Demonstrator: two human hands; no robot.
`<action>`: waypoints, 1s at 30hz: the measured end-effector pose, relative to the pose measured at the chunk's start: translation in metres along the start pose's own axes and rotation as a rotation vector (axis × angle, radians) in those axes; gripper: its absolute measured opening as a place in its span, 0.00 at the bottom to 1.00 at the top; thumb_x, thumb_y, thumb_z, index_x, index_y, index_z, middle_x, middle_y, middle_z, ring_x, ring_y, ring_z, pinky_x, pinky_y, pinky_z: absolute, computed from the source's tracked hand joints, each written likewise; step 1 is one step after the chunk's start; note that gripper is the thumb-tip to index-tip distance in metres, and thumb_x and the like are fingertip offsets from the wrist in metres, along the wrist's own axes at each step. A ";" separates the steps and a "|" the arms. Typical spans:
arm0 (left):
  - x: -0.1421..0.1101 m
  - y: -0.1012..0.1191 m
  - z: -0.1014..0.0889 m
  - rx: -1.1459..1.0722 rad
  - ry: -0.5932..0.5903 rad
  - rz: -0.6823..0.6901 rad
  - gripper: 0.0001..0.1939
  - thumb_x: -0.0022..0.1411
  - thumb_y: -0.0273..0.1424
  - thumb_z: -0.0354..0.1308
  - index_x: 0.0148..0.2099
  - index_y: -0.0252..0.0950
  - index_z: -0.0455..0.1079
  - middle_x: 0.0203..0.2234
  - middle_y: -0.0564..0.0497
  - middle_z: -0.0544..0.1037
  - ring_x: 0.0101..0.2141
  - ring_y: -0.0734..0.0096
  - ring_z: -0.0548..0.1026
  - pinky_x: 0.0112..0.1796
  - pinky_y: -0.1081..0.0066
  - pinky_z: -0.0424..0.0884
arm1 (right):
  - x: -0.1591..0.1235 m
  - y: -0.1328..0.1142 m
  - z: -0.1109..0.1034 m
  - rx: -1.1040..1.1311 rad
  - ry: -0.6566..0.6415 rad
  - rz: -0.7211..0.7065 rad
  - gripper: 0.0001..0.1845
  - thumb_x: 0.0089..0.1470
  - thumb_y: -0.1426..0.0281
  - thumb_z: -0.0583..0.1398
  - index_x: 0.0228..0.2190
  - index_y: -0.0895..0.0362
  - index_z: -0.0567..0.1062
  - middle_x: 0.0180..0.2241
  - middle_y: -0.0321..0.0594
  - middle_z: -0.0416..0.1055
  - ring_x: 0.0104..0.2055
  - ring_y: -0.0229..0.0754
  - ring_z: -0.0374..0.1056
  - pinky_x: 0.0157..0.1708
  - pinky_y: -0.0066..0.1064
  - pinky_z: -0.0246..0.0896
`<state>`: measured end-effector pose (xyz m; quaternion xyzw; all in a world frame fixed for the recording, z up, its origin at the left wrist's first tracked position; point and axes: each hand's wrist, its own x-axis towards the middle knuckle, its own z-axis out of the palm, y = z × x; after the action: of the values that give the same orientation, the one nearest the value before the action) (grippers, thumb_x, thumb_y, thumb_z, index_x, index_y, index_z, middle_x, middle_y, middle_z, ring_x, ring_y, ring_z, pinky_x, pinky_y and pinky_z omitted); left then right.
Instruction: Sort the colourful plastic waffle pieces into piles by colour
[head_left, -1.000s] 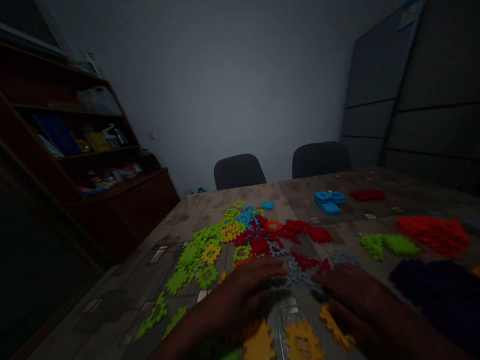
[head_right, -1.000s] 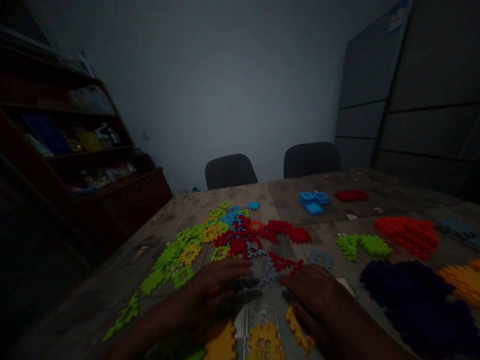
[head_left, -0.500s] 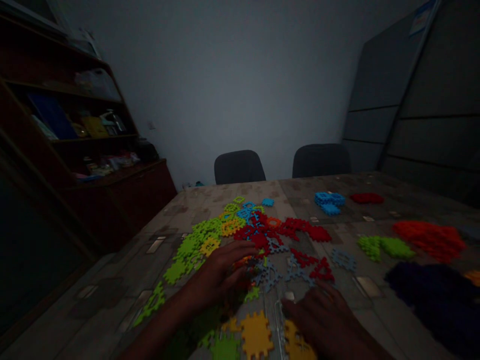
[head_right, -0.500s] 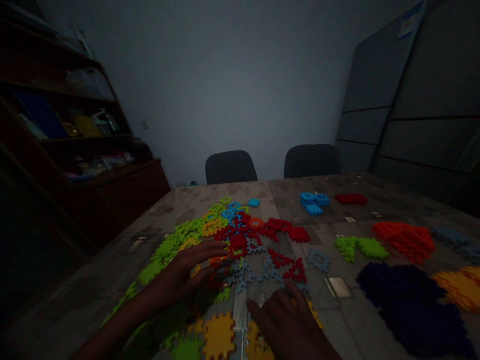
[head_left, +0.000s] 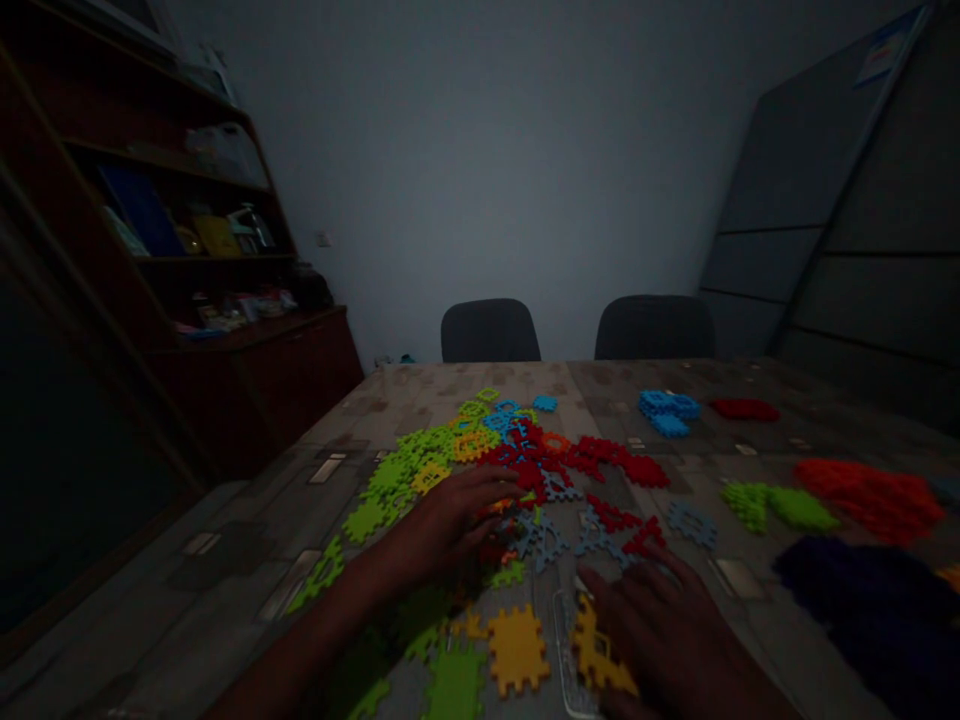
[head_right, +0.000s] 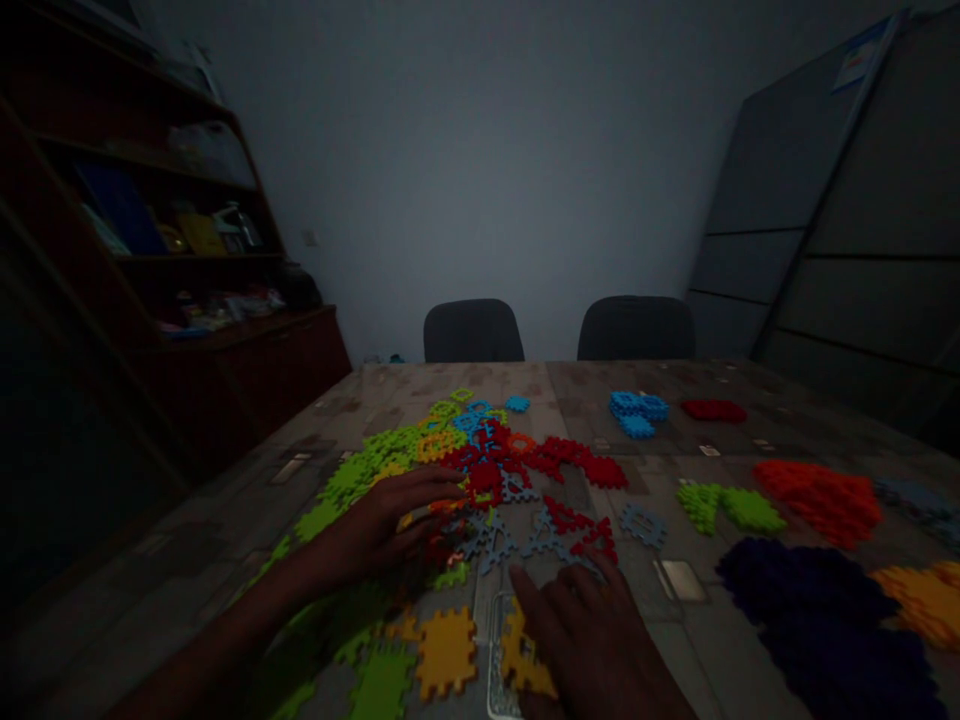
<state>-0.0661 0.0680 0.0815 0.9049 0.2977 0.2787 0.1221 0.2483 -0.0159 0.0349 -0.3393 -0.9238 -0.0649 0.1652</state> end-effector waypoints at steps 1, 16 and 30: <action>0.000 0.000 0.000 0.001 0.000 0.002 0.19 0.74 0.25 0.59 0.63 0.44 0.72 0.59 0.45 0.77 0.59 0.58 0.75 0.59 0.57 0.72 | 0.000 0.000 -0.006 -0.022 0.008 0.015 0.45 0.55 0.62 0.68 0.69 0.57 0.59 0.47 0.44 0.80 0.48 0.56 0.75 0.60 0.58 0.58; 0.001 -0.005 -0.017 0.000 0.016 0.036 0.19 0.74 0.24 0.56 0.63 0.42 0.71 0.59 0.44 0.77 0.60 0.60 0.74 0.60 0.58 0.72 | -0.005 0.009 0.026 0.279 -0.046 -0.094 0.37 0.60 0.73 0.57 0.69 0.43 0.60 0.58 0.39 0.78 0.58 0.56 0.73 0.63 0.57 0.60; 0.002 -0.007 -0.028 0.024 0.026 0.012 0.21 0.70 0.20 0.56 0.61 0.41 0.73 0.58 0.45 0.78 0.58 0.60 0.75 0.60 0.56 0.71 | 0.013 -0.003 -0.043 0.192 -0.166 -0.050 0.43 0.53 0.76 0.58 0.69 0.46 0.64 0.59 0.39 0.77 0.61 0.52 0.71 0.64 0.48 0.64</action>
<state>-0.0847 0.0762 0.1026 0.9043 0.2972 0.2878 0.1056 0.2478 -0.0202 0.0796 -0.3032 -0.9443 0.0479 0.1184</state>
